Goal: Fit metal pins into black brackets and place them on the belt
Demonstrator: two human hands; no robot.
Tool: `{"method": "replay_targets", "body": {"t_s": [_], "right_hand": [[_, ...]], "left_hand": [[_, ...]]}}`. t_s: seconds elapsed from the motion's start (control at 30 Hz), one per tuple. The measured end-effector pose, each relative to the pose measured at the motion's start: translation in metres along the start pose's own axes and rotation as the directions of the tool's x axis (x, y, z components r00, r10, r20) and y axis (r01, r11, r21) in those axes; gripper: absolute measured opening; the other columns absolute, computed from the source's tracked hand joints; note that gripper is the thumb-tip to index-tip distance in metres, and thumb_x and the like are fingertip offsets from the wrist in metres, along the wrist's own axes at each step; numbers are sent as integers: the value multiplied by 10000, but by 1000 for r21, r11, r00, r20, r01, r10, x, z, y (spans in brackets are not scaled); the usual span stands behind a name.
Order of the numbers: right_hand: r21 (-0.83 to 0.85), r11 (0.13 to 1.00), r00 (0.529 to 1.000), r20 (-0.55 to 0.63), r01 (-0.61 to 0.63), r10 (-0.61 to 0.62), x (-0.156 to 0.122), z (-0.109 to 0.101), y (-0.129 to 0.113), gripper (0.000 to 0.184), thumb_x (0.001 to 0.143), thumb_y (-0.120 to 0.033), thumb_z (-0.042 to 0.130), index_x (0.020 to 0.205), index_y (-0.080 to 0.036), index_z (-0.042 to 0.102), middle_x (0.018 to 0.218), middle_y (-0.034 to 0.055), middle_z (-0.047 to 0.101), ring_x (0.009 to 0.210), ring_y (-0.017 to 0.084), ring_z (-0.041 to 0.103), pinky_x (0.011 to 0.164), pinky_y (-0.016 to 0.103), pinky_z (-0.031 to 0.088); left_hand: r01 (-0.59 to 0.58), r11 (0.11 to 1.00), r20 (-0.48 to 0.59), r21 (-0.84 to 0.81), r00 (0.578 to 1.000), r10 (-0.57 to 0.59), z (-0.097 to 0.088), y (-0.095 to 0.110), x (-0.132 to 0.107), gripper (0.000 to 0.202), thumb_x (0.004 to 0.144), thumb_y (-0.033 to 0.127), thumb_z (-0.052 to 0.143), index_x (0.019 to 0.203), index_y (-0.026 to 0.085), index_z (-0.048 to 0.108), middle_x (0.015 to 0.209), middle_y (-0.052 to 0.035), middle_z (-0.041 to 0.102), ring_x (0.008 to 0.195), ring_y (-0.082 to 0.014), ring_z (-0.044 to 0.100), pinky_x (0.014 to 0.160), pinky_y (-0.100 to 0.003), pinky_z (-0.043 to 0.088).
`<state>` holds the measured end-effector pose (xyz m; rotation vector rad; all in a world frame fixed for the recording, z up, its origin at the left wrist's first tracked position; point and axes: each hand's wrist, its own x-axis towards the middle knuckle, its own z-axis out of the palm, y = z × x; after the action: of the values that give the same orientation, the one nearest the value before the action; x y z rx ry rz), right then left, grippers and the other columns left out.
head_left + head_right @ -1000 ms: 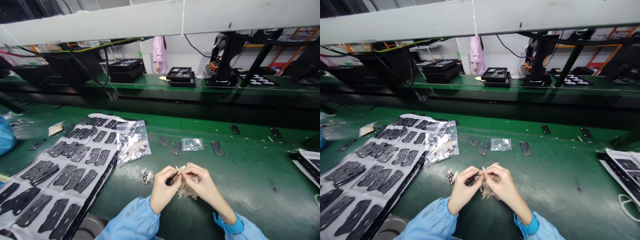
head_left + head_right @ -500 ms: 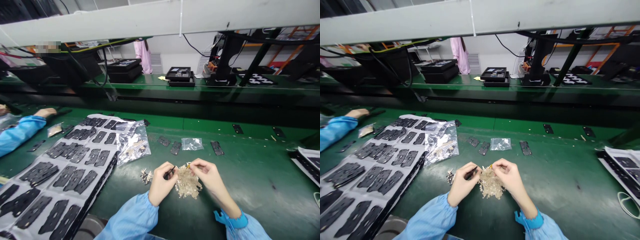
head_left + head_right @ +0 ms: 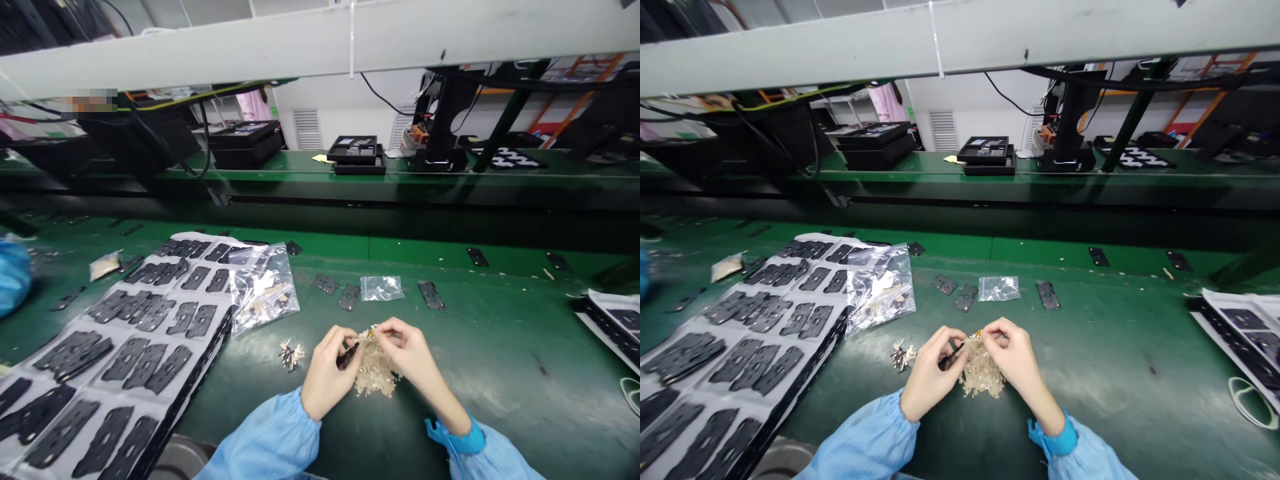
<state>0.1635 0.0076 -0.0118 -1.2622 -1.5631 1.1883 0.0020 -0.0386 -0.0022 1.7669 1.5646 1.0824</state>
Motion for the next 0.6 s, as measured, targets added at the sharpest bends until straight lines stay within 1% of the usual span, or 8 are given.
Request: {"method": "replay_targets", "body": {"t_s": [0.07,0.13,0.23,0.37,0.5,0.6], "right_hand": [[-21,999,999,-4,36,-36,-2,4,-1,203,783,-329,579,698,-151,622,693,39,607,623,155,588,567,241,502],[-21,997,997,1,75,-75,-5,7,-3,195,798,-316,569,697,-156,619,702,39,599,641,157,589,579,240,506],[10,995,995,16,100,-100,-8,9,-6,183,809,-301,566,698,-164,616,709,33,587,655,154,590,583,234,505],[74,994,996,21,80,-82,-9,10,-7,185,811,-304,583,707,-161,638,735,41,589,691,164,602,597,240,514],[186,981,998,26,45,-51,-10,11,-6,172,808,-313,606,791,-164,690,828,69,608,765,185,618,667,280,545],[220,976,998,57,10,-23,-8,9,-8,190,788,-333,631,853,-174,711,870,79,610,795,194,617,676,295,554]], "left_hand": [[-26,998,-68,-52,997,22,1,3,-1,98,818,176,521,850,179,614,772,-22,552,606,-111,506,584,-220,408],[-54,995,-102,-88,994,45,4,6,-1,121,827,166,521,838,172,641,789,-41,576,672,-129,545,633,-230,428],[-65,992,-109,-110,993,53,7,8,-2,143,825,161,535,862,170,673,793,-51,599,727,-148,578,681,-243,450],[-56,991,-103,-119,994,44,10,8,-4,177,832,173,535,909,171,695,793,-57,615,743,-157,591,697,-254,459],[-14,987,-112,-163,994,-5,10,7,-1,195,842,206,531,933,177,701,805,-57,622,750,-159,591,689,-257,457],[71,961,-105,-269,989,-103,10,4,5,187,833,246,550,893,167,708,806,-53,622,745,-159,585,659,-247,444]]}}
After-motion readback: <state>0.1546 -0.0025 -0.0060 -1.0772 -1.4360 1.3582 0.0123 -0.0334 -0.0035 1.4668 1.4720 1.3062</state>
